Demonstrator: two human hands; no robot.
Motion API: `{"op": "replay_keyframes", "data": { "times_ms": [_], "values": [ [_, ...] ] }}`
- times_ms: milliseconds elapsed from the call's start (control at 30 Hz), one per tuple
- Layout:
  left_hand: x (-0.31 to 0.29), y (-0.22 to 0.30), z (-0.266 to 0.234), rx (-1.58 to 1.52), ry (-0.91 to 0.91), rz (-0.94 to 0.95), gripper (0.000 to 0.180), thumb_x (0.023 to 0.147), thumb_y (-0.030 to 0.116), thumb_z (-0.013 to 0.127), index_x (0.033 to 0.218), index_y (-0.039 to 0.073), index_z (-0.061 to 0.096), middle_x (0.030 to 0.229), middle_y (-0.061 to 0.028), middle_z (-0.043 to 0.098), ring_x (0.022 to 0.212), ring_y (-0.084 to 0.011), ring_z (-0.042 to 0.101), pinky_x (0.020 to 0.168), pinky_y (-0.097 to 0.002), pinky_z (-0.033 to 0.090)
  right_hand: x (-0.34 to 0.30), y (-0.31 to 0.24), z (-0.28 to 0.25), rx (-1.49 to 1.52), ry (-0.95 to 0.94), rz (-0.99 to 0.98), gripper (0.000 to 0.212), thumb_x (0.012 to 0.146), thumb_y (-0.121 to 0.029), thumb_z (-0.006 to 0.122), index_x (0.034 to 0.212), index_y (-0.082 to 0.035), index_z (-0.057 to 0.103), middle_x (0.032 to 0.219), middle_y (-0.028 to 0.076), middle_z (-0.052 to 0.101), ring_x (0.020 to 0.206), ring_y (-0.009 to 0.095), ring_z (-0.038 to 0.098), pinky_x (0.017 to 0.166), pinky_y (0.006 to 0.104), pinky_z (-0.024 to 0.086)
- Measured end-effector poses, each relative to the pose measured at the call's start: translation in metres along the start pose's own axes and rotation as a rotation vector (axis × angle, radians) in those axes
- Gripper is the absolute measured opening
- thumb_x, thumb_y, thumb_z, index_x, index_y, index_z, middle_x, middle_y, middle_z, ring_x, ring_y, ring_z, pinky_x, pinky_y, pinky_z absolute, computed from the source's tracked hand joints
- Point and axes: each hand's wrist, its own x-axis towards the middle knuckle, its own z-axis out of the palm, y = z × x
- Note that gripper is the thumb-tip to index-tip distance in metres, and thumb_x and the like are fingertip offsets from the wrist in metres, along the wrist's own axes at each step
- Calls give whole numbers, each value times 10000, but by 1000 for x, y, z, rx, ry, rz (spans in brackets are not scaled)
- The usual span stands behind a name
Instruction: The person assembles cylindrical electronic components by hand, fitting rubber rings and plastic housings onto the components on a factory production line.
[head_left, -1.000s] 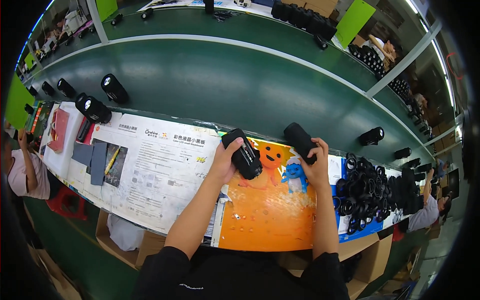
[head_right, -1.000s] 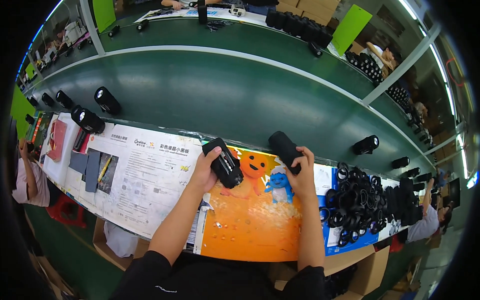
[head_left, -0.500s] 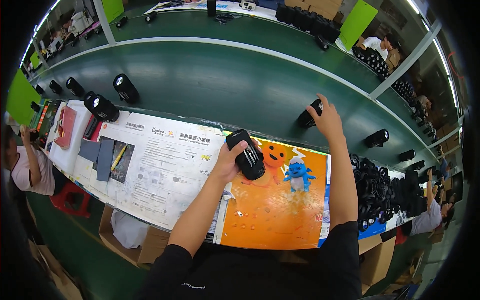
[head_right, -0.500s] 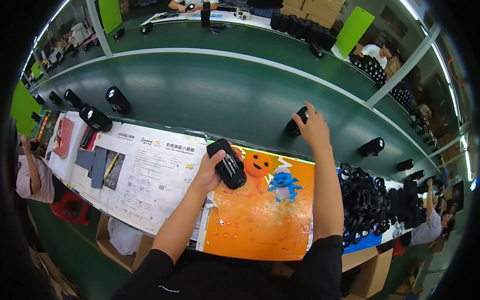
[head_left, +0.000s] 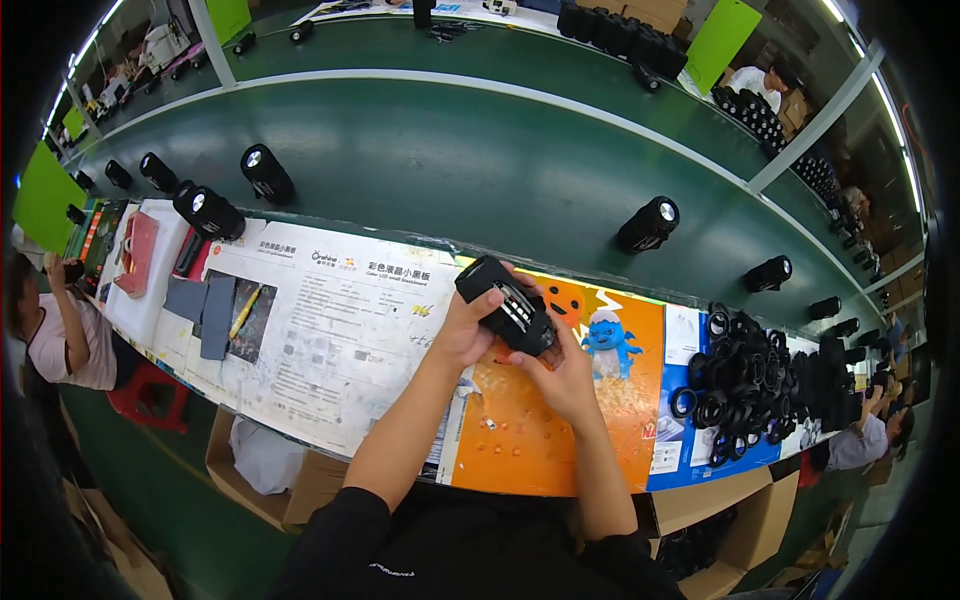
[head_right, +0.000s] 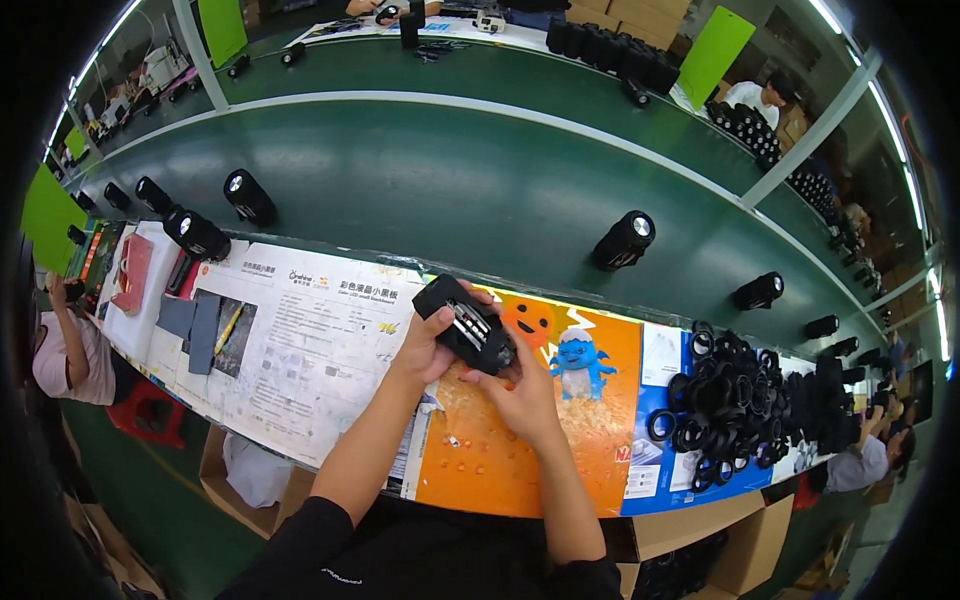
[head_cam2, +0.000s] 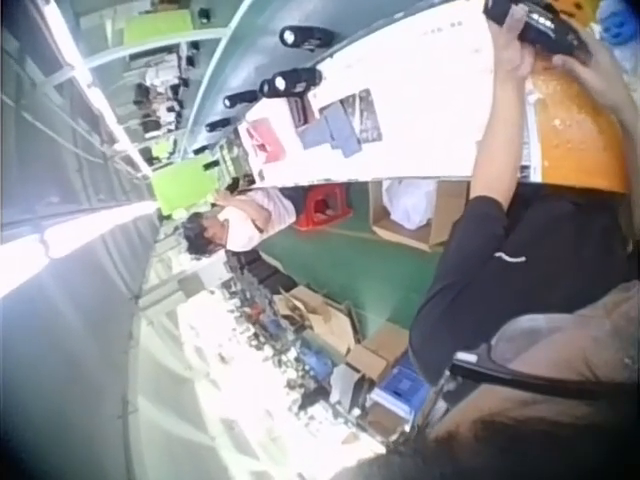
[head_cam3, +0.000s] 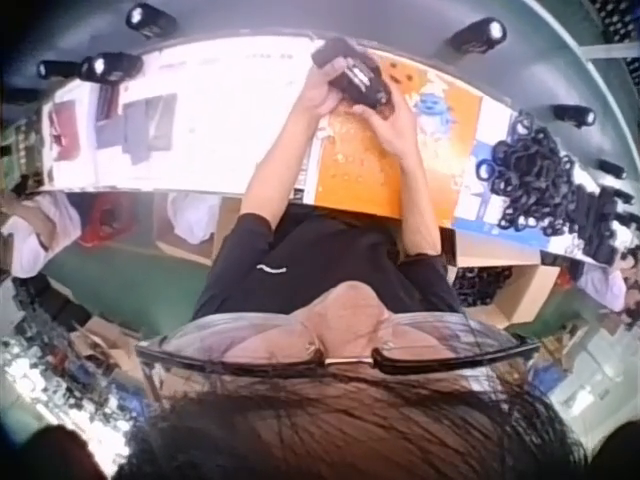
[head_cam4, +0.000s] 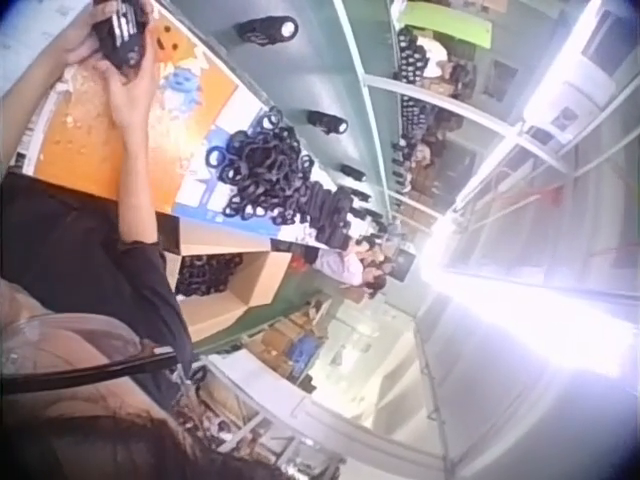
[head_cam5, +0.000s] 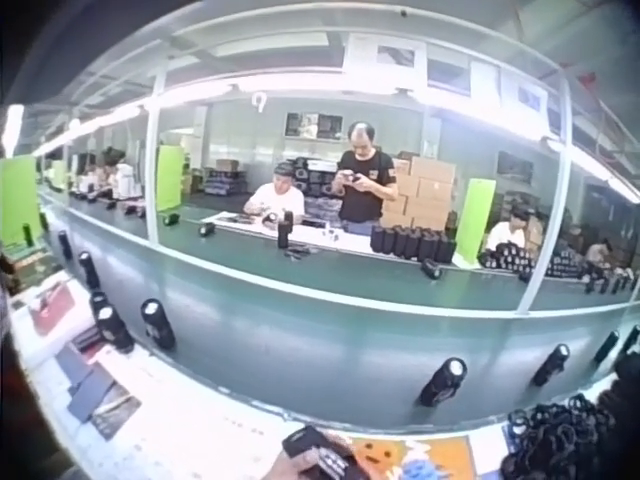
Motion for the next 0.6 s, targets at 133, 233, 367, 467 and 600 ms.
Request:
{"op": "replay_keyframes", "data": {
  "times_ms": [133, 233, 367, 467, 600],
  "values": [
    [0, -3, 0, 99, 37, 23, 511, 934, 156, 902, 1351, 45, 629, 1240, -125, 737, 1232, -310, 742, 1043, -454, 645, 1, 1, 7, 58, 76, -54, 881, 902, -14, 921, 1645, 32, 449, 1458, 187, 678, 1249, 247, 736, 1089, 384, 611],
    [-1, -10, 0, 139, 124, 90, 478, 923, 122, 899, 1316, 48, 638, 1197, -113, 736, 1160, -282, 754, 1015, -429, 643, -2, 15, 13, -95, 125, -160, 849, 881, -45, 947, 1603, 34, 506, 1408, 203, 712, 1228, 246, 750, 1072, 376, 613],
    [-1, -7, 12, 174, 201, 260, 460, 922, 74, 868, 1313, 51, 628, 1171, -115, 725, 1112, -270, 750, 1010, -438, 639, -8, 17, 16, -443, 227, -318, 820, 863, -70, 961, 1566, 31, 550, 1350, 214, 746, 1219, 250, 763, 1030, 375, 622],
    [-1, 2, 3, 117, 95, 186, 536, 883, 160, 908, 1318, 55, 615, 1165, -119, 717, 1118, -281, 744, 1003, -449, 644, -7, 18, 20, -502, 248, -393, 820, 853, -79, 964, 1559, 23, 559, 1320, 208, 763, 1174, 257, 784, 970, 373, 631],
    [-1, 2, -8, 54, -80, 66, 619, 839, 253, 952, 1318, 60, 612, 1161, -116, 721, 1131, -289, 745, 1016, -454, 641, -12, 31, 14, -261, 168, -272, 837, 838, -91, 979, 1560, 23, 571, 1290, 191, 776, 1102, 235, 796, 925, 341, 631]
  ]
}}
